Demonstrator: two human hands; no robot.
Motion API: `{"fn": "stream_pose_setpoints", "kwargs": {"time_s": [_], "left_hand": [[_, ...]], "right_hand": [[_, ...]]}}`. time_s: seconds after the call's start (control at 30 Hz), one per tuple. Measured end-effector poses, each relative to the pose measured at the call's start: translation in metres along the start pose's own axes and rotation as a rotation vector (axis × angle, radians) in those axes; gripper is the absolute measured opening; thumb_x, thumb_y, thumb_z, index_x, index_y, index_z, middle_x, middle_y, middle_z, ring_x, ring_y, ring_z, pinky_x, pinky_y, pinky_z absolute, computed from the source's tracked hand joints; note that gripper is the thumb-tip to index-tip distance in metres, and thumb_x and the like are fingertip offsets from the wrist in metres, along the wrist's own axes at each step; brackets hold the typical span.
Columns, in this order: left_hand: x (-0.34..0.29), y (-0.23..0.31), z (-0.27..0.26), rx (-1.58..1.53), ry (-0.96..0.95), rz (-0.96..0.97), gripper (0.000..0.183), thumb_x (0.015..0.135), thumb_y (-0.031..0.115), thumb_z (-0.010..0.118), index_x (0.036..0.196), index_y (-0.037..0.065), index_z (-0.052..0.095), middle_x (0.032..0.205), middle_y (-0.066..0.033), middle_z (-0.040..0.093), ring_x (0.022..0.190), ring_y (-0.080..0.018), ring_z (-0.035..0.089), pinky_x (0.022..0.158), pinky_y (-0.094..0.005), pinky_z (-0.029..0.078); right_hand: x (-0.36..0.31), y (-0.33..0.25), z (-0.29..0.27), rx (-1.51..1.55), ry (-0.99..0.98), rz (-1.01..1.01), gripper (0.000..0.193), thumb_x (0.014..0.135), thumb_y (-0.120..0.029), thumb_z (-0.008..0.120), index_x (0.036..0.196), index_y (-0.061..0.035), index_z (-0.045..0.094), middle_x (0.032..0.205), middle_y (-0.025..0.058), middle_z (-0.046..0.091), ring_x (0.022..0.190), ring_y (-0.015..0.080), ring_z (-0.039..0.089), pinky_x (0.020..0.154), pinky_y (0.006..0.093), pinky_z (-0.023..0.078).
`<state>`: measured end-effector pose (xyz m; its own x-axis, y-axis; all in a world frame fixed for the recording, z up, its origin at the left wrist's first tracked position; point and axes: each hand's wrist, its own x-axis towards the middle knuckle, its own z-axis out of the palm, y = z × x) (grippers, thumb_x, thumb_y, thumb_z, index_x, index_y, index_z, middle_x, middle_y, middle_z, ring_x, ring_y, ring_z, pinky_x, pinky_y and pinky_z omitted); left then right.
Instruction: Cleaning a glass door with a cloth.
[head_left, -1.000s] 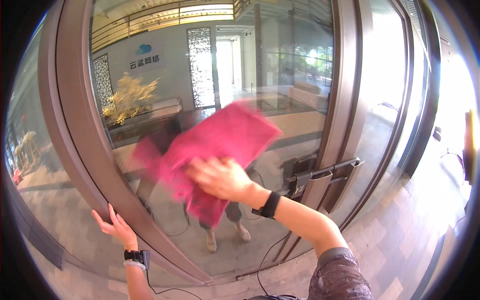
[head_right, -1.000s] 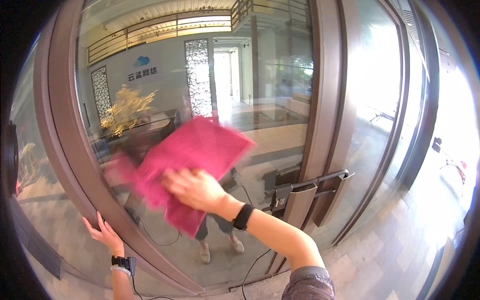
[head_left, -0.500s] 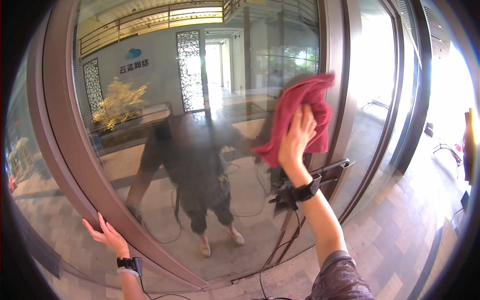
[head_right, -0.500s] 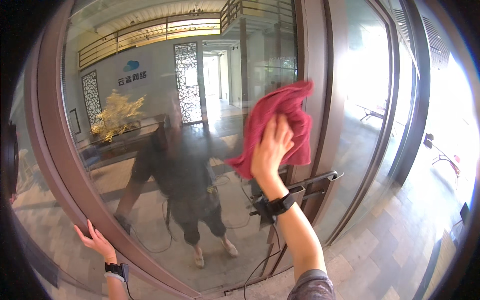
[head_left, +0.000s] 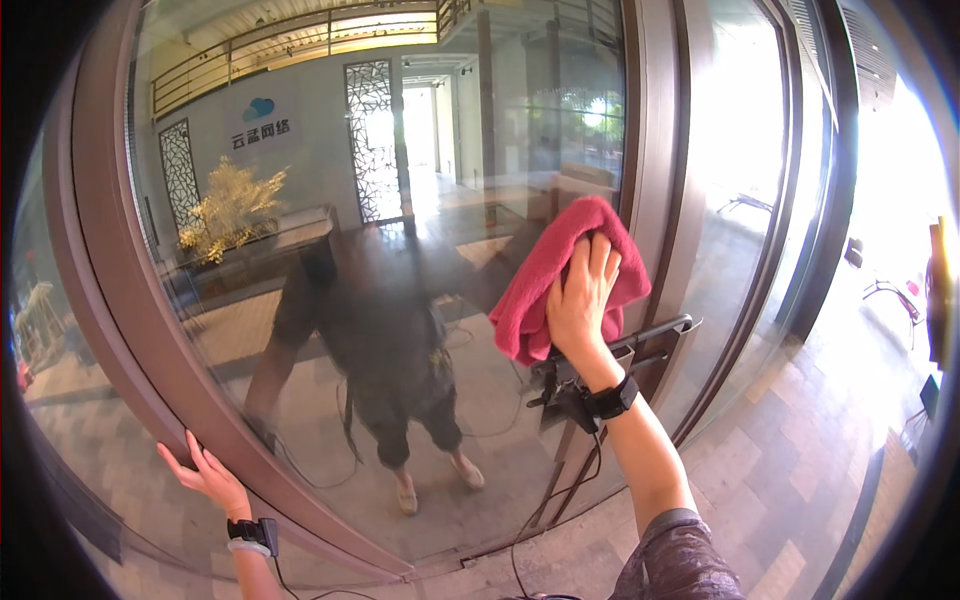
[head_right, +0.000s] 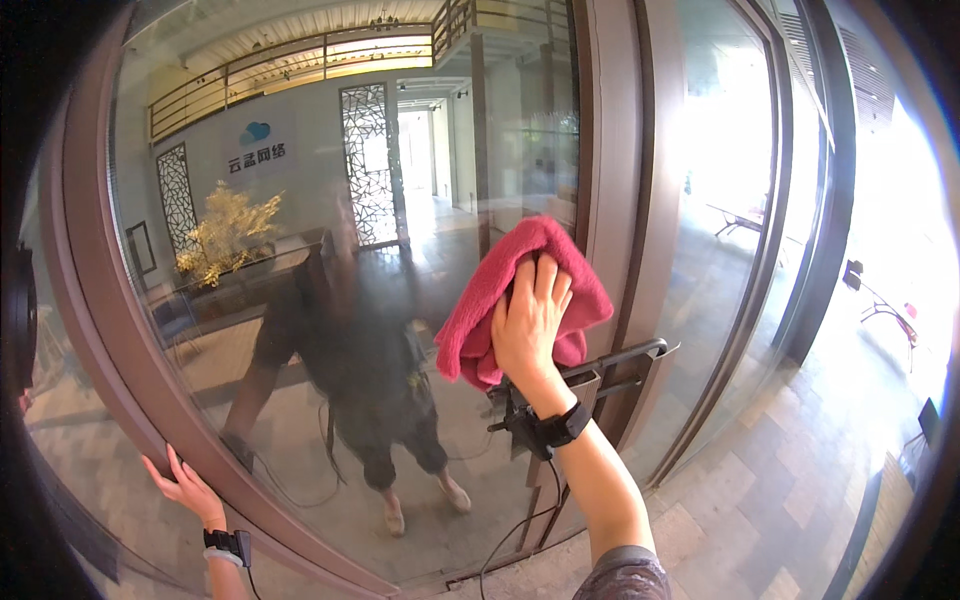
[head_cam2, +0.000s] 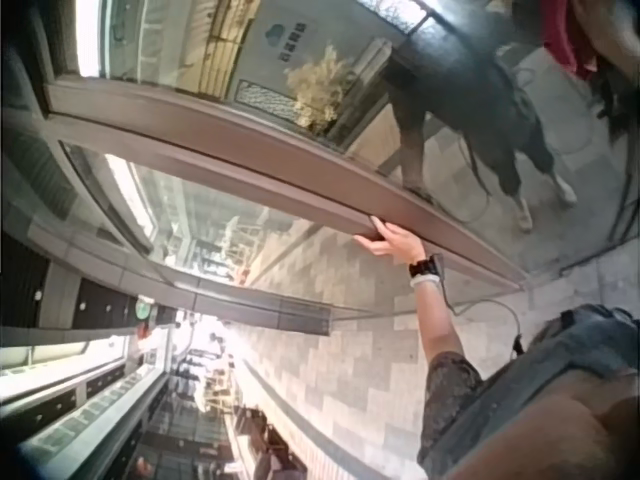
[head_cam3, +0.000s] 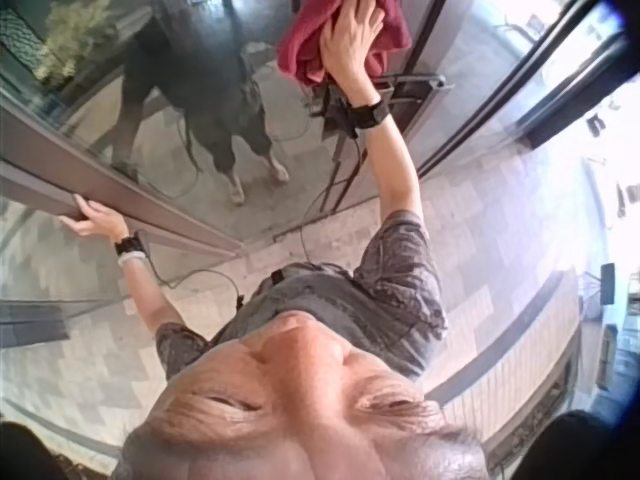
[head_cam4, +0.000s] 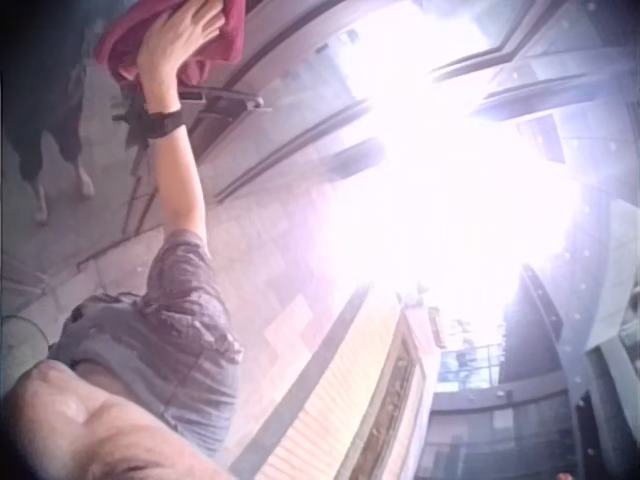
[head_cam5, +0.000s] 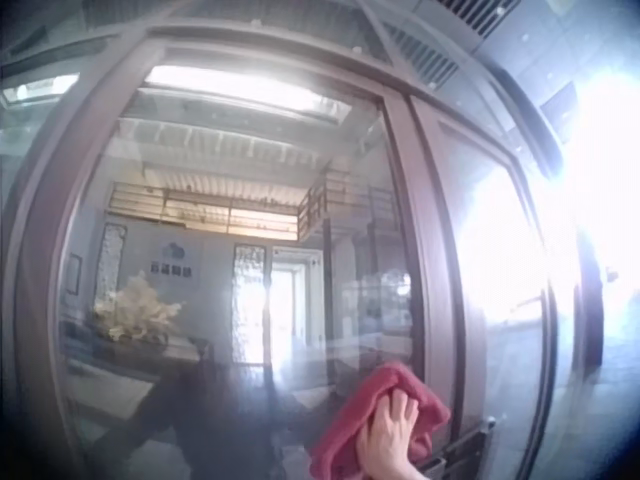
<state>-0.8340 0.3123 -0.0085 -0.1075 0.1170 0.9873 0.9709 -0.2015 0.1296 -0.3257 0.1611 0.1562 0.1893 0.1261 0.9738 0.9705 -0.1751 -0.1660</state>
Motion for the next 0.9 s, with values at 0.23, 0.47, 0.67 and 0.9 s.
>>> {"fn": "stream_pose_setpoints", "kwargs": {"time_s": [0.23,0.47,0.67,0.9], "left_hand": [[-0.001,0.008,0.002,0.023,0.003,0.000,0.038,0.096,0.011,0.040,0.133,0.010,0.050,0.149,-0.0211,0.021,0.136,-0.0371,0.026,0.107,-0.0450,0.025],[0.000,-0.003,-0.004,0.032,0.005,-0.008,0.039,0.096,0.009,0.042,0.134,0.013,0.049,0.150,-0.0186,0.020,0.135,-0.0358,0.027,0.106,-0.0441,0.028],[0.000,0.007,-0.002,0.047,-0.008,-0.008,0.038,0.097,0.011,0.042,0.134,0.013,0.049,0.150,-0.0176,0.020,0.136,-0.0348,0.027,0.106,-0.0445,0.028],[0.000,0.003,0.000,0.049,0.000,-0.006,0.037,0.097,0.013,0.041,0.134,0.013,0.049,0.150,-0.0178,0.020,0.136,-0.0345,0.027,0.106,-0.0445,0.027]], "right_hand": [[0.019,0.016,-0.010,0.019,-0.034,-0.043,0.050,0.073,-0.005,0.060,0.120,0.0030,0.045,0.123,0.0217,0.039,0.109,0.0422,0.038,0.090,0.0516,0.032],[-0.030,0.004,-0.004,0.059,-0.115,-0.036,0.051,0.071,-0.004,0.061,0.119,0.0039,0.045,0.123,0.0232,0.037,0.109,0.0440,0.037,0.092,0.0531,0.031],[0.013,0.012,-0.016,0.043,-0.064,-0.046,0.050,0.071,-0.005,0.062,0.117,0.0014,0.045,0.122,0.0219,0.038,0.109,0.0424,0.038,0.087,0.0510,0.032],[-0.027,0.002,-0.007,0.054,-0.169,0.003,0.053,0.067,-0.005,0.065,0.115,0.0029,0.042,0.123,0.0253,0.037,0.110,0.0449,0.037,0.088,0.0547,0.031]]}}
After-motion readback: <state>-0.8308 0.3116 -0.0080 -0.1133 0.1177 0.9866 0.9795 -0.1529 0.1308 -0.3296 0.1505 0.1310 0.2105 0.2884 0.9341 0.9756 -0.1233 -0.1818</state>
